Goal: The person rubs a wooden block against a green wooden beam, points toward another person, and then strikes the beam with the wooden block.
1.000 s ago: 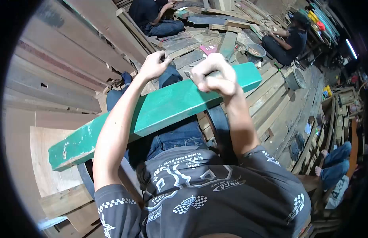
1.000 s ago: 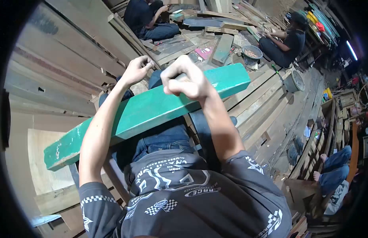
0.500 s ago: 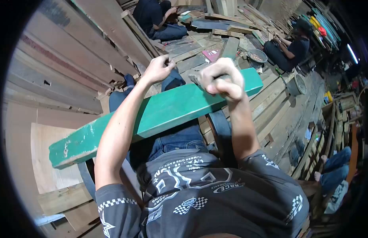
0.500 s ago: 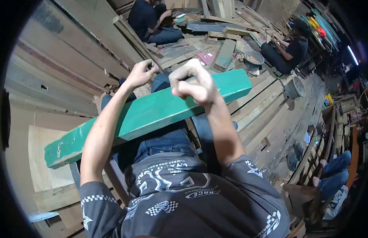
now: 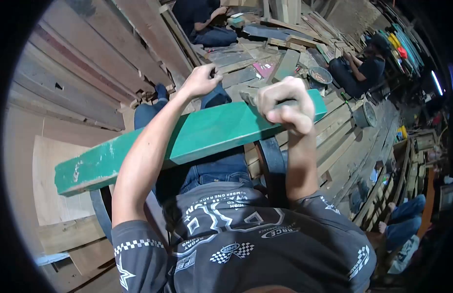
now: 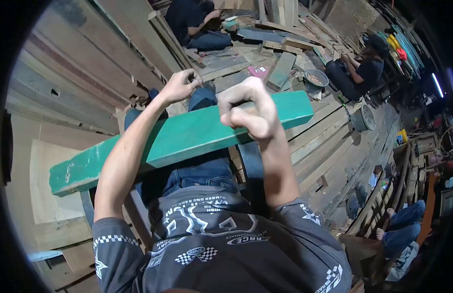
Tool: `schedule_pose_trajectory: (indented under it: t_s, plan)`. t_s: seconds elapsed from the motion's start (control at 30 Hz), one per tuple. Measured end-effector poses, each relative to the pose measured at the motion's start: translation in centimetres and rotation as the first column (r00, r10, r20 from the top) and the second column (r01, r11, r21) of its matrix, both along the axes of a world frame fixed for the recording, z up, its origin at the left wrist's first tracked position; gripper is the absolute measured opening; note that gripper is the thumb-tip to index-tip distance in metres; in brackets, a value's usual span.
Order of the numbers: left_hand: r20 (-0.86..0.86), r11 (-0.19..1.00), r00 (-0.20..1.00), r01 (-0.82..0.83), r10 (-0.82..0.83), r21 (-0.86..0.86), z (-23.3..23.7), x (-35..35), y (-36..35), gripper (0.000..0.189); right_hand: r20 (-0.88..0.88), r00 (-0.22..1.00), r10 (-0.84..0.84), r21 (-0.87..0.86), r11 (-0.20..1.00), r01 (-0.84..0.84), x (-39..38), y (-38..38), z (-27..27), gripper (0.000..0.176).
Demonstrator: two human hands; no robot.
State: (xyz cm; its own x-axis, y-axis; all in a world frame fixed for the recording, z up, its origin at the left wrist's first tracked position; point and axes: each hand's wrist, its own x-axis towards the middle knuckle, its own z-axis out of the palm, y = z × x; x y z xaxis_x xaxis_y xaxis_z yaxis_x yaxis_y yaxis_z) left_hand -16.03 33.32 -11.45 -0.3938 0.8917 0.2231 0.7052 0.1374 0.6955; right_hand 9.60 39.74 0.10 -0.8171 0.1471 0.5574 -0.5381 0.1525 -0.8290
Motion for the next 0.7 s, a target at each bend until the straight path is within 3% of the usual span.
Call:
schedule_pose_trajectory:
  t_s: [0.07,0.13,0.17,0.27,0.3,0.33,0.37,0.4,0.47,0.53,0.63,0.7]
  plan:
    - [0.065,1.0,0.998,-0.005,0.006,-0.013,0.0,0.0,0.0,0.017,0.023,0.996,0.083,0.177,0.981,-0.086,0.8,0.0,1.9,0.016]
    - [0.03,1.0,1.0,-0.007,0.007,0.014,0.1,0.4,0.1,0.017,0.059,0.996,0.062,0.165,0.984,-0.071,0.1,0.3,1.2,0.016]
    - [0.105,1.0,0.994,-0.014,0.016,-0.016,0.5,0.5,0.0,0.029,0.098,0.995,0.028,0.08,0.996,-0.035,-0.8,0.5,0.0,0.018]
    - [0.107,1.0,0.994,-0.012,0.013,-0.013,0.4,0.5,0.1,0.029,0.214,0.977,0.001,-0.105,0.994,0.021,-3.5,2.0,-2.5,0.022]
    - [0.083,1.0,0.997,-0.001,-0.001,0.017,0.2,0.8,-0.1,0.023,0.226,0.968,-0.104,-0.193,0.97,0.149,-3.4,1.8,-3.2,0.024]
    - [0.059,0.999,0.998,0.001,-0.004,0.054,0.1,0.6,-0.1,0.017,0.177,0.984,-0.01,-0.077,0.997,0.024,-2.6,1.6,-1.4,0.02]
    - [-0.055,0.998,0.998,0.024,-0.021,0.056,-0.2,0.2,0.1,0.019,0.132,0.989,-0.059,-0.035,0.997,0.065,-1.2,0.1,-0.3,0.019]
    - [-0.04,1.0,0.999,-0.002,0.003,0.021,0.0,0.1,-0.1,0.02,0.099,0.99,-0.104,-0.004,0.994,0.105,0.1,-1.1,0.4,0.018]
    - [-0.01,0.997,1.0,-0.024,0.024,-0.076,0.5,0.4,-0.1,0.021,0.06,0.998,0.024,0.222,0.974,-0.037,0.7,-1.7,2.3,0.021]
    - [-0.017,0.997,1.0,-0.024,0.023,-0.071,0.2,0.3,0.0,0.02,0.08,0.997,-0.009,0.155,0.988,-0.003,0.8,-1.4,2.2,0.024]
    - [0.002,0.999,1.0,-0.014,0.014,-0.039,0.2,0.3,0.0,0.02,-0.078,0.992,0.101,-0.172,0.979,-0.113,0.5,0.8,1.5,0.028]
    - [0.042,1.0,0.999,0.019,-0.018,-0.013,0.0,0.3,0.0,0.029,-0.137,0.987,0.089,-0.164,0.98,-0.111,1.2,2.5,0.9,0.031]
